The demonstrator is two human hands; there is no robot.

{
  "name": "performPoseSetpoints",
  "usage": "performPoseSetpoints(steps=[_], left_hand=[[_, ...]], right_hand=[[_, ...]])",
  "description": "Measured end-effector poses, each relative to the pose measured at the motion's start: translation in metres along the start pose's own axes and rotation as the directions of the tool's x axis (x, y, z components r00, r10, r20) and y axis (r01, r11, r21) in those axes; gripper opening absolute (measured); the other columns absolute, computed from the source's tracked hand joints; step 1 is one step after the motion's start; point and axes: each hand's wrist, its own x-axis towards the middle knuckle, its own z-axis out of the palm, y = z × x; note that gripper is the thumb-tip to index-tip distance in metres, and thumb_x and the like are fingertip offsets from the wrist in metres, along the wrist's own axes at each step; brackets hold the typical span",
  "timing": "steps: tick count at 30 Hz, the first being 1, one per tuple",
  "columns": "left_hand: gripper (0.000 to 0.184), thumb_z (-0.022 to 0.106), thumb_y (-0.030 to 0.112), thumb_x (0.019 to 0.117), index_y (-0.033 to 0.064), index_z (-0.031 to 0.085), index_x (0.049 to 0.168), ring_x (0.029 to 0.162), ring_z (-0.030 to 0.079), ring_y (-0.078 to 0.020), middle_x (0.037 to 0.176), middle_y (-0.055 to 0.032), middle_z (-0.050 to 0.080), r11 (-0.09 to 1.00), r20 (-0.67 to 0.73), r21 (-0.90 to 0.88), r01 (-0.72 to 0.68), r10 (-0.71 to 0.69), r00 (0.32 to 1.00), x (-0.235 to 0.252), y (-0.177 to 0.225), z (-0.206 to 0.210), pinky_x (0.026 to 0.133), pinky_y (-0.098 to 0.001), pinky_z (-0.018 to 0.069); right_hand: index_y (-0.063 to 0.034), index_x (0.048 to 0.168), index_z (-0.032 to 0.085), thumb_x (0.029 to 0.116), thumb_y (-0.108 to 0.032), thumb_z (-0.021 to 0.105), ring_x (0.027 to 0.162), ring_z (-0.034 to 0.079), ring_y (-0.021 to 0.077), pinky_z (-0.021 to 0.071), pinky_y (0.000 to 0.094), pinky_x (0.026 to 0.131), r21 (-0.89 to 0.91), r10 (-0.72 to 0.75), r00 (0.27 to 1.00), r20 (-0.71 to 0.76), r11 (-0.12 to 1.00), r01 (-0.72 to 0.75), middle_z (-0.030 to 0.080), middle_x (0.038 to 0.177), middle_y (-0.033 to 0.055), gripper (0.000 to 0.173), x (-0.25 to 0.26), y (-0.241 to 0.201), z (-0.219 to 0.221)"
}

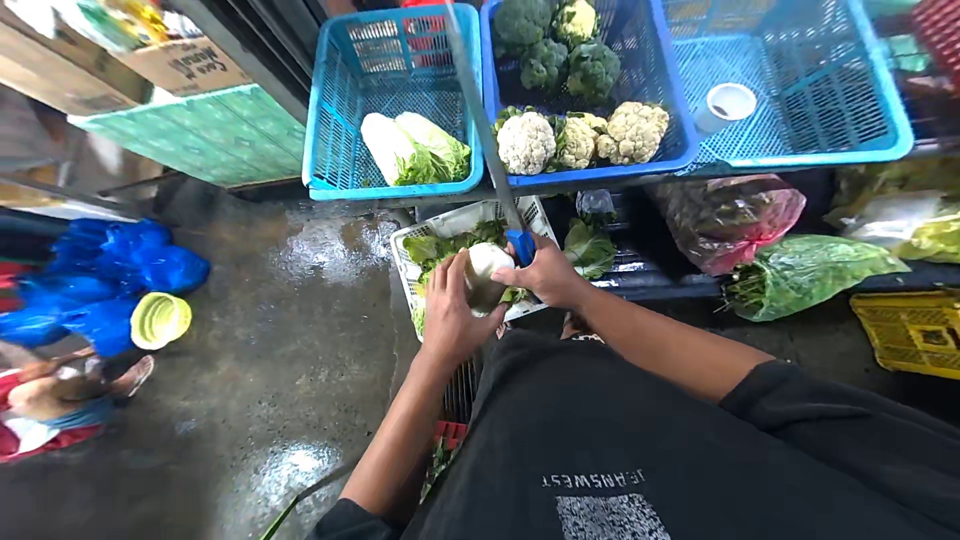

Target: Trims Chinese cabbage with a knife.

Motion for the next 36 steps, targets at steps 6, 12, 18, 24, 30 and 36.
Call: performPoseSetpoints(steps=[6,12,18,24,30,36], left_hand=[[0.101,0.090,0.050,0.0659,0.0182,0.047,0.152,0.132,0.055,-0.0166,0.144,-0.0058,0.057,0.962,0.428,-0.258,0.094,0.026,0.903,0.035,-0.024,-0.049,0.109,-0.0449,0.0495],[0.072,0.086,0.035,0.0764,0.0148,0.055,0.138,0.098,0.072,-0.0154,0.109,-0.0058,0.072,0.915,0.452,-0.272,0.299,-0.152,0.879,0.032,-0.025,-0.028,0.089,-0.0431,0.0611],[0.071,0.078,0.044,0.0788,0.0172,0.055,0.141,0.102,0.071,-0.0328,0.113,-0.0116,0.072,0.875,0.256,0.356,0.329,-0.429,0.866,0.030,-0.014,-0.010,0.086,-0.0592,0.0567],[0.051,0.076,0.048,0.0777,0.0118,0.069,0.114,0.102,0.070,-0.0310,0.109,-0.0111,0.072,0.801,0.279,0.420,0.427,-0.562,0.779,0.032,-0.011,0.002,0.086,-0.0573,0.0553],[0.061,0.074,0.052,0.0799,0.0092,0.065,0.123,0.107,0.069,-0.0319,0.114,-0.0122,0.071,0.787,0.307,0.443,0.429,-0.583,0.752,0.033,-0.011,0.007,0.090,-0.0576,0.0546],[0.075,0.075,0.048,0.0825,0.0101,0.052,0.143,0.104,0.071,-0.0356,0.115,-0.0157,0.071,0.818,0.283,0.441,0.368,-0.516,0.808,0.028,-0.015,0.010,0.087,-0.0578,0.0562]], right_hand=[[-0.0098,0.097,0.065,0.0735,-0.020,0.087,0.079,0.067,0.0130,0.0584,0.0313,0.069,0.113,-0.142,0.972,0.187,0.986,0.123,0.070,0.090,0.0040,0.034,0.005,-0.011,-0.006],[-0.0115,0.102,0.069,0.0825,-0.030,0.085,0.080,0.067,0.0136,0.0586,0.0373,0.073,-0.191,-0.078,0.995,0.057,0.978,0.087,0.071,0.090,0.0022,0.031,0.010,-0.009,-0.010],[-0.0109,0.095,0.064,0.1008,-0.070,0.035,0.073,0.065,0.0262,0.0531,0.0534,0.067,-0.719,0.030,0.997,0.072,0.694,0.031,0.061,0.073,0.0071,0.067,-0.011,0.022,-0.032],[-0.0084,0.095,0.063,0.0981,-0.078,0.029,0.081,0.067,0.0293,0.0534,0.0530,0.073,-0.814,0.140,0.983,0.122,0.580,0.018,0.063,0.079,0.0101,0.077,-0.026,0.038,-0.025],[-0.0089,0.097,0.064,0.0987,-0.076,0.031,0.084,0.067,0.0293,0.0537,0.0529,0.076,-0.815,0.185,0.978,0.093,0.578,-0.032,0.064,0.082,0.0105,0.075,-0.026,0.044,-0.027],[-0.0109,0.094,0.063,0.0992,-0.076,0.031,0.079,0.065,0.0274,0.0520,0.0521,0.073,-0.795,0.235,0.970,0.066,0.600,-0.091,0.061,0.077,0.0082,0.073,-0.024,0.050,-0.042]])
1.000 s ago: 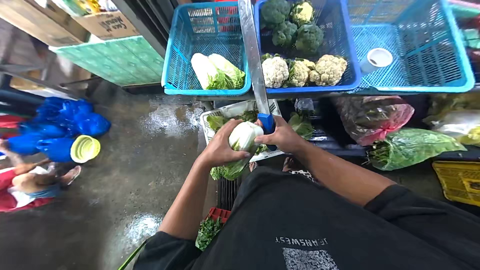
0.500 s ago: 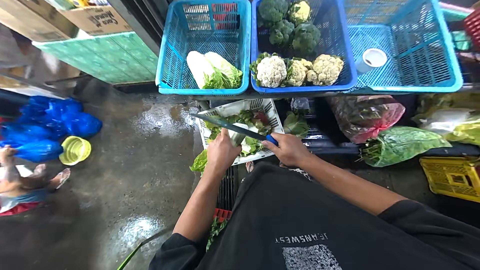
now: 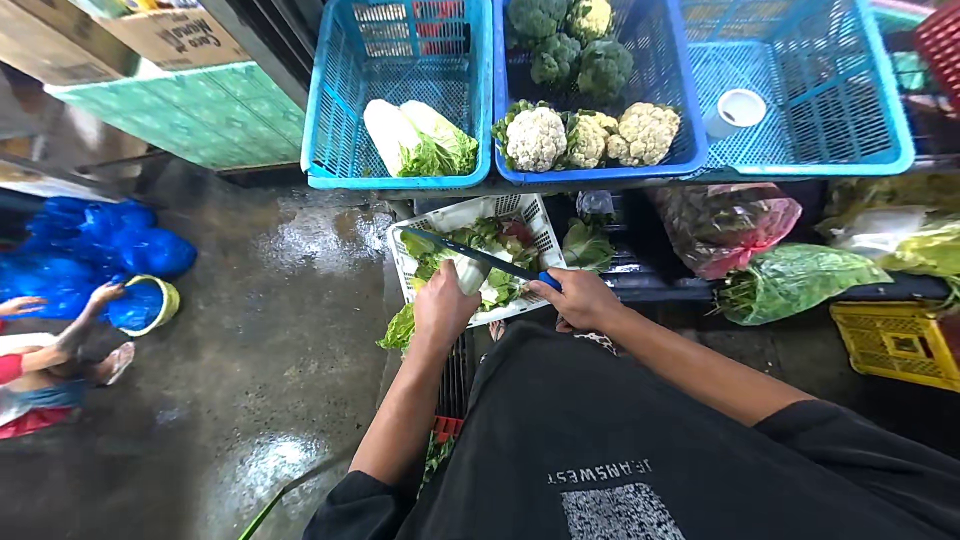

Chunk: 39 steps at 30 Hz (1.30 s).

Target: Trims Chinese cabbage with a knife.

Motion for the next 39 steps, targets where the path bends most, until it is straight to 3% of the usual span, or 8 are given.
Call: performPoseSetpoints(steps=[5,10,21,24,26,29,33,39], left_hand=[[0.075,0.075,0.043,0.0835,0.0108,0.051,0.147,0.106,0.070,-0.0344,0.126,-0.0147,0.068,0.998,-0.054,0.056,-0.038,0.041,0.998,0.001,-0.004,0.008,0.087,-0.0561,0.0567],[0.070,0.078,0.037,0.0821,0.0080,0.055,0.142,0.110,0.068,-0.0344,0.127,-0.0160,0.066,0.996,-0.110,0.060,-0.072,0.078,0.991,0.004,-0.007,0.017,0.090,-0.0542,0.0560],[0.057,0.079,0.034,0.0834,0.0071,0.062,0.131,0.101,0.071,-0.0347,0.118,-0.0151,0.070,0.990,-0.213,0.063,-0.127,0.137,0.967,0.007,-0.017,0.027,0.084,-0.0548,0.0572],[0.055,0.078,0.033,0.0846,0.0088,0.060,0.130,0.101,0.070,-0.0377,0.118,-0.0165,0.070,0.998,-0.196,0.021,-0.064,0.067,0.978,0.012,-0.032,0.030,0.083,-0.0604,0.0564],[0.056,0.079,0.032,0.0833,0.0080,0.060,0.131,0.102,0.071,-0.0371,0.119,-0.0171,0.070,0.999,-0.228,0.023,-0.047,0.051,0.972,0.016,-0.042,0.030,0.083,-0.0597,0.0572],[0.057,0.081,0.030,0.0812,0.0053,0.061,0.130,0.101,0.071,-0.0369,0.116,-0.0177,0.070,0.995,-0.290,0.051,-0.091,0.102,0.952,0.008,-0.055,0.042,0.083,-0.0564,0.0582],[0.063,0.083,0.026,0.0796,0.0050,0.060,0.135,0.108,0.069,-0.0381,0.121,-0.0202,0.068,0.986,-0.396,0.012,-0.168,0.158,0.904,0.010,-0.053,0.051,0.090,-0.0570,0.0558],[0.063,0.084,0.028,0.0792,0.0049,0.060,0.134,0.108,0.069,-0.0376,0.121,-0.0193,0.068,0.985,-0.391,0.033,-0.169,0.168,0.905,0.011,-0.041,0.050,0.090,-0.0558,0.0561]], right_hand=[[-0.0105,0.090,0.062,0.1003,-0.074,0.030,0.078,0.064,0.0270,0.0514,0.0516,0.073,-0.012,-0.016,0.998,0.061,1.000,0.017,0.060,0.075,0.0080,0.072,-0.001,0.005,-0.003],[-0.0102,0.089,0.063,0.1007,-0.074,0.028,0.078,0.066,0.0268,0.0522,0.0525,0.073,0.000,-0.026,0.996,0.089,1.000,0.026,0.061,0.076,0.0084,0.073,-0.003,0.008,-0.005],[-0.0093,0.092,0.064,0.1026,-0.071,0.025,0.081,0.067,0.0293,0.0529,0.0548,0.076,-0.046,0.016,0.992,0.128,0.999,-0.010,0.064,0.079,0.0106,0.074,0.002,0.010,-0.004],[-0.0032,0.105,0.069,0.1017,-0.073,0.025,0.105,0.067,0.0419,0.0508,0.0662,0.089,-0.114,0.231,0.953,0.195,0.971,-0.211,0.070,0.102,0.0230,0.082,0.007,0.075,0.032],[-0.0015,0.111,0.069,0.1001,-0.075,0.023,0.115,0.065,0.0443,0.0487,0.0683,0.096,-0.140,0.345,0.915,0.210,0.937,-0.321,0.069,0.114,0.0256,0.088,0.005,0.112,0.044],[-0.0016,0.104,0.069,0.1028,-0.071,0.024,0.106,0.067,0.0417,0.0496,0.0652,0.091,-0.056,0.313,0.932,0.180,0.950,-0.308,0.069,0.104,0.0235,0.082,-0.005,0.096,0.042],[-0.0044,0.106,0.069,0.1035,-0.070,0.027,0.105,0.067,0.0398,0.0499,0.0645,0.091,0.007,0.229,0.957,0.180,0.972,-0.234,0.069,0.103,0.0214,0.078,0.017,0.060,0.035],[-0.0066,0.098,0.066,0.1032,-0.069,0.031,0.088,0.067,0.0333,0.0522,0.0582,0.081,0.072,0.056,0.990,0.131,0.995,-0.066,0.065,0.086,0.0148,0.072,0.011,0.016,0.019]])
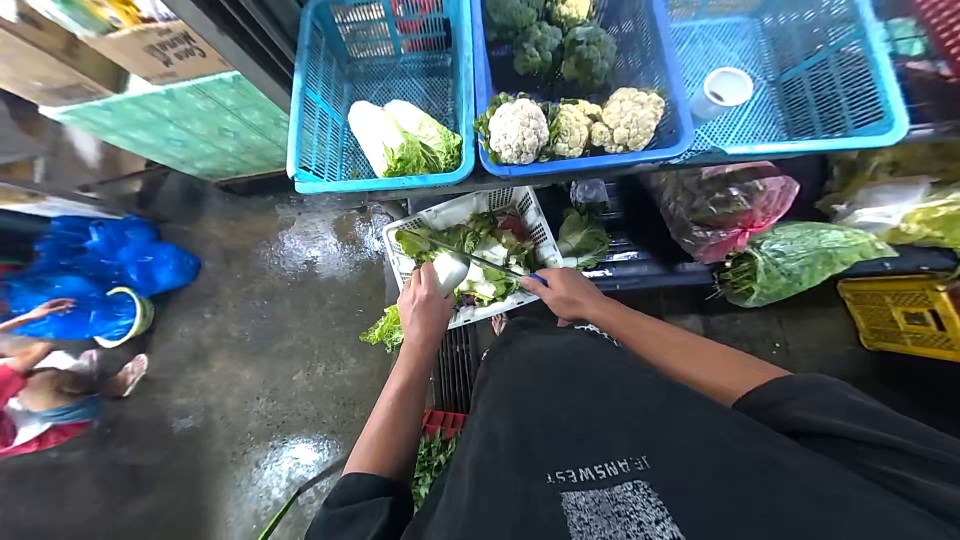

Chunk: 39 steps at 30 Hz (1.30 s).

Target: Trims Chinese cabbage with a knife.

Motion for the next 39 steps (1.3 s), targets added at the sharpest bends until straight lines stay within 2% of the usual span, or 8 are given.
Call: performPoseSetpoints(steps=[7,11,15,17,20,24,30,39], left_hand=[[0.069,0.081,0.036,0.0816,0.0081,0.057,0.140,0.109,0.069,-0.0349,0.124,-0.0167,0.069,0.989,0.134,-0.145,0.005,0.014,0.991,0.000,0.000,-0.007,0.092,-0.0570,0.0561],[0.073,0.086,0.040,0.0775,0.0194,0.057,0.141,0.115,0.067,-0.0221,0.125,-0.0075,0.069,0.928,0.327,-0.368,0.054,0.075,0.942,0.001,-0.002,-0.022,0.101,-0.0517,0.0542],[0.074,0.088,0.037,0.0756,0.0166,0.057,0.140,0.109,0.069,-0.0149,0.119,-0.0057,0.070,0.871,0.410,-0.490,0.035,0.195,0.891,0.001,0.008,-0.039,0.099,-0.0441,0.0565],[0.080,0.087,0.038,0.0747,0.0179,0.053,0.144,0.108,0.069,-0.0151,0.119,-0.0059,0.070,0.864,0.447,-0.501,0.050,0.209,0.870,0.003,0.014,-0.045,0.097,-0.0441,0.0572],[0.077,0.088,0.036,0.0721,0.0190,0.053,0.138,0.100,0.071,-0.0143,0.112,-0.0051,0.071,0.839,0.456,-0.536,0.090,0.198,0.868,0.004,0.014,-0.049,0.090,-0.0434,0.0598],[0.073,0.087,0.037,0.0729,0.0179,0.055,0.136,0.098,0.071,-0.0120,0.109,-0.0037,0.072,0.840,0.473,-0.531,0.113,0.182,0.862,0.005,0.009,-0.053,0.090,-0.0413,0.0601],[0.059,0.086,0.037,0.0737,0.0119,0.063,0.122,0.092,0.072,-0.0100,0.101,-0.0020,0.074,0.851,0.462,-0.510,0.123,0.150,0.874,0.005,0.004,-0.054,0.086,-0.0385,0.0614],[0.063,0.086,0.039,0.0736,0.0162,0.062,0.128,0.096,0.071,-0.0121,0.104,-0.0018,0.073,0.900,0.457,-0.429,0.075,0.145,0.877,0.000,0.008,-0.052,0.088,-0.0427,0.0601]], right_hand=[[-0.0062,0.094,0.064,0.1048,-0.065,0.034,0.078,0.062,0.0291,0.0498,0.0544,0.075,0.148,-0.049,0.997,-0.052,0.987,0.056,0.059,0.078,0.0118,0.067,-0.002,0.004,-0.003],[-0.0075,0.096,0.067,0.0998,-0.061,0.056,0.074,0.061,0.0220,0.0513,0.0482,0.073,0.276,-0.110,0.986,-0.123,0.951,0.141,0.061,0.078,0.0079,0.054,-0.005,0.006,-0.007],[-0.0079,0.093,0.068,0.0918,-0.043,0.076,0.066,0.060,0.0165,0.0528,0.0418,0.065,0.339,-0.205,0.956,-0.209,0.902,0.267,0.063,0.073,0.0055,0.036,-0.009,-0.018,-0.023],[-0.0094,0.094,0.069,0.0931,-0.047,0.074,0.063,0.060,0.0154,0.0530,0.0407,0.062,0.308,-0.263,0.940,-0.218,0.895,0.322,0.062,0.071,0.0042,0.038,-0.013,-0.027,-0.034],[-0.0111,0.083,0.064,0.1011,-0.055,0.055,0.056,0.054,0.0138,0.0474,0.0381,0.054,0.177,-0.373,0.901,-0.220,0.894,0.413,0.054,0.063,0.0004,0.048,-0.020,-0.028,-0.042],[-0.0135,0.076,0.060,0.1032,-0.062,0.042,0.056,0.054,0.0148,0.0456,0.0406,0.055,0.022,-0.419,0.890,-0.180,0.903,0.429,0.049,0.059,-0.0011,0.059,-0.019,-0.012,-0.036],[-0.0140,0.078,0.062,0.0994,-0.072,0.039,0.063,0.059,0.0183,0.0493,0.0454,0.061,-0.076,-0.372,0.920,-0.126,0.928,0.365,0.054,0.063,0.0008,0.066,-0.018,-0.003,-0.034],[-0.0134,0.077,0.061,0.0987,-0.074,0.038,0.064,0.060,0.0203,0.0500,0.0470,0.061,-0.135,-0.343,0.930,-0.129,0.935,0.327,0.055,0.063,0.0019,0.068,-0.017,0.012,-0.032]])
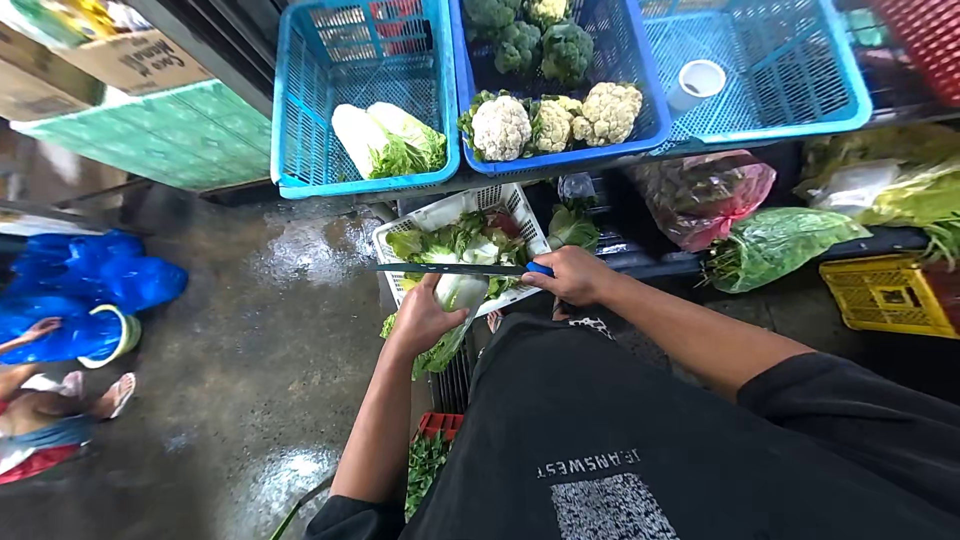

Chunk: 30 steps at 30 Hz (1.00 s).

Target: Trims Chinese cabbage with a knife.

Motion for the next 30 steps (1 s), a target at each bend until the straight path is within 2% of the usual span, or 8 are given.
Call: performPoseSetpoints(steps=[4,7,10,12,15,18,27,30], left_hand=[[0.068,0.085,0.039,0.0752,0.0179,0.058,0.134,0.098,0.071,-0.0134,0.107,-0.0030,0.073,1.000,-0.008,-0.013,-0.023,0.022,1.000,-0.003,-0.002,0.001,0.089,-0.0434,0.0598],[0.071,0.085,0.038,0.0761,0.0193,0.056,0.137,0.100,0.071,-0.0147,0.109,-0.0048,0.072,1.000,-0.042,0.000,-0.022,0.022,0.999,-0.005,-0.001,-0.003,0.090,-0.0438,0.0595],[0.072,0.086,0.038,0.0764,0.0207,0.055,0.138,0.100,0.071,-0.0173,0.111,-0.0054,0.072,0.999,-0.035,0.049,-0.002,0.004,0.999,-0.008,0.003,-0.004,0.090,-0.0472,0.0591],[0.071,0.086,0.039,0.0761,0.0210,0.055,0.138,0.100,0.071,-0.0174,0.110,-0.0052,0.072,0.997,-0.030,0.073,-0.013,0.015,0.999,-0.007,0.005,-0.002,0.090,-0.0474,0.0589],[0.075,0.085,0.042,0.0758,0.0205,0.054,0.141,0.103,0.071,-0.0191,0.113,-0.0059,0.072,0.992,-0.012,0.122,-0.013,0.015,1.000,-0.007,0.011,0.001,0.092,-0.0490,0.0581],[0.076,0.084,0.043,0.0760,0.0204,0.054,0.142,0.103,0.070,-0.0209,0.114,-0.0063,0.072,0.985,0.007,0.171,-0.004,0.003,1.000,-0.005,0.018,0.002,0.092,-0.0508,0.0576],[0.075,0.078,0.045,0.0788,0.0213,0.052,0.145,0.108,0.069,-0.0277,0.119,-0.0080,0.071,0.927,0.036,0.374,-0.026,0.013,0.999,-0.003,0.026,0.001,0.092,-0.0545,0.0551],[0.071,0.079,0.043,0.0790,0.0202,0.055,0.142,0.105,0.070,-0.0266,0.118,-0.0075,0.072,0.922,0.016,0.375,-0.091,0.092,0.996,-0.004,0.020,0.001,0.090,-0.0530,0.0565]], right_hand=[[-0.0128,0.075,0.060,0.1015,-0.069,0.036,0.063,0.059,0.0215,0.0486,0.0482,0.061,0.038,0.053,0.998,0.019,0.998,-0.054,0.054,0.062,0.0029,0.067,0.002,0.017,0.009],[-0.0087,0.081,0.063,0.1034,-0.065,0.040,0.068,0.060,0.0238,0.0493,0.0506,0.066,0.189,0.157,0.986,0.051,0.968,-0.164,0.056,0.068,0.0067,0.065,0.005,0.021,0.015],[-0.0081,0.085,0.066,0.0978,-0.053,0.064,0.065,0.057,0.0183,0.0495,0.0442,0.064,0.391,0.190,0.982,0.016,0.902,-0.181,0.058,0.070,0.0045,0.047,0.006,-0.006,0.011],[-0.0104,0.089,0.070,0.0939,-0.039,0.074,0.063,0.059,0.0154,0.0519,0.0412,0.062,0.428,0.136,0.988,-0.067,0.899,-0.095,0.062,0.070,0.0026,0.030,0.011,-0.025,0.004],[-0.0131,0.099,0.076,0.0937,-0.024,0.074,0.066,0.063,0.0124,0.0559,0.0380,0.063,0.429,0.053,0.988,-0.143,0.903,0.014,0.069,0.077,0.0016,0.012,0.021,-0.045,-0.007],[-0.0150,0.102,0.076,0.0941,-0.023,0.075,0.068,0.065,0.0118,0.0567,0.0378,0.065,0.386,0.049,0.991,-0.124,0.922,0.003,0.070,0.079,0.0011,0.012,0.028,-0.055,-0.012],[-0.0131,0.092,0.074,0.0937,-0.023,0.073,0.067,0.064,0.0148,0.0548,0.0422,0.064,0.317,0.047,0.998,-0.043,0.948,-0.031,0.067,0.074,0.0020,0.010,0.032,-0.061,-0.011],[-0.0144,0.090,0.073,0.0928,-0.025,0.071,0.068,0.065,0.0170,0.0546,0.0457,0.064,0.238,0.080,0.995,-0.060,0.969,-0.064,0.067,0.073,0.0022,0.011,0.039,-0.061,-0.005]])
